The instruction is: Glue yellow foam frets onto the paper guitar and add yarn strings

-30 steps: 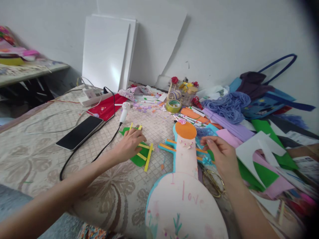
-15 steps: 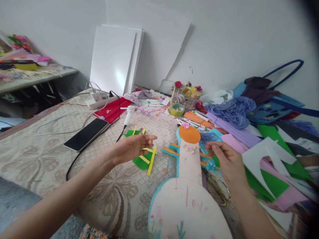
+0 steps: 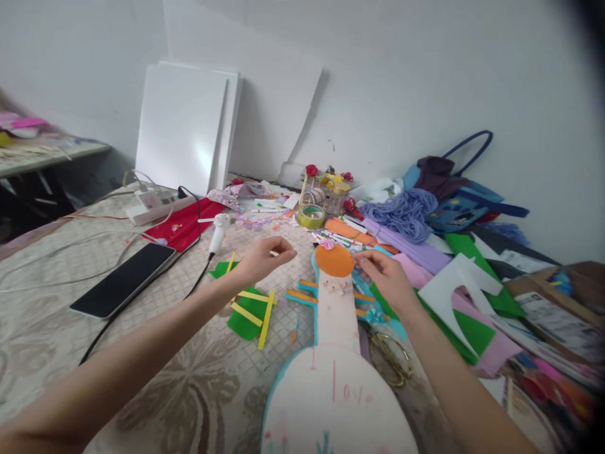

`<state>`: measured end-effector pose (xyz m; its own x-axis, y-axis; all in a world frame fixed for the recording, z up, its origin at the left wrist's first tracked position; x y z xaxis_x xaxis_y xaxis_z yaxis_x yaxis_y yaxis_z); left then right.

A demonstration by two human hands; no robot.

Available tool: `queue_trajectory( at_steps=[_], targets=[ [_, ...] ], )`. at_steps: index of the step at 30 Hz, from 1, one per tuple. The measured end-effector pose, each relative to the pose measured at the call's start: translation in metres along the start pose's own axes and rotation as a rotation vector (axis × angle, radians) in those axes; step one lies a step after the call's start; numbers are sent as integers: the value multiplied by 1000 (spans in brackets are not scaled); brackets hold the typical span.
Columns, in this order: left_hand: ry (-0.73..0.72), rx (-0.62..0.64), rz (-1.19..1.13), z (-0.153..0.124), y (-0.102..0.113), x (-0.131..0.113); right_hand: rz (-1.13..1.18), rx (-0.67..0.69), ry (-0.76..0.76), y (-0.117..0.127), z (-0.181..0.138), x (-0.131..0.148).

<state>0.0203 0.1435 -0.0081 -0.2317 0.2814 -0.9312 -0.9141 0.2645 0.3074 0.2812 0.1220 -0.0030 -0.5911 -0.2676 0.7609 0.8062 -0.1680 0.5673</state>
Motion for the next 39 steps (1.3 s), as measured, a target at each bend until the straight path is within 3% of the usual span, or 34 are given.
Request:
queue_trajectory(
  at_steps=[3,10,16,39],
  targets=[
    [-195,-12,290,33,-21,-13,-71,45,41,-11,27,-6],
    [-243,-51,448,75,-52,1,-212,60,84,-36,60,-26],
    [-257,-52,502,75,-63,5,-301,63,108,-43,64,-34],
    [-278,-33,495,70,-70,14,-452,44,228,-48,62,-15]
  ],
)
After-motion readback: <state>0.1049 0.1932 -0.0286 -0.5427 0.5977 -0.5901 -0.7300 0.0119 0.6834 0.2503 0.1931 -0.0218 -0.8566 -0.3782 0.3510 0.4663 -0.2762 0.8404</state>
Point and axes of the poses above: each hand's wrist, its own z-axis towards the middle knuckle, its own y-axis out of the back of the hand, x = y × z, the point moved 8 cm from there along z, towards the middle knuckle, and after that the axes turned 7 degrees about -z, right-handed, at the moved point
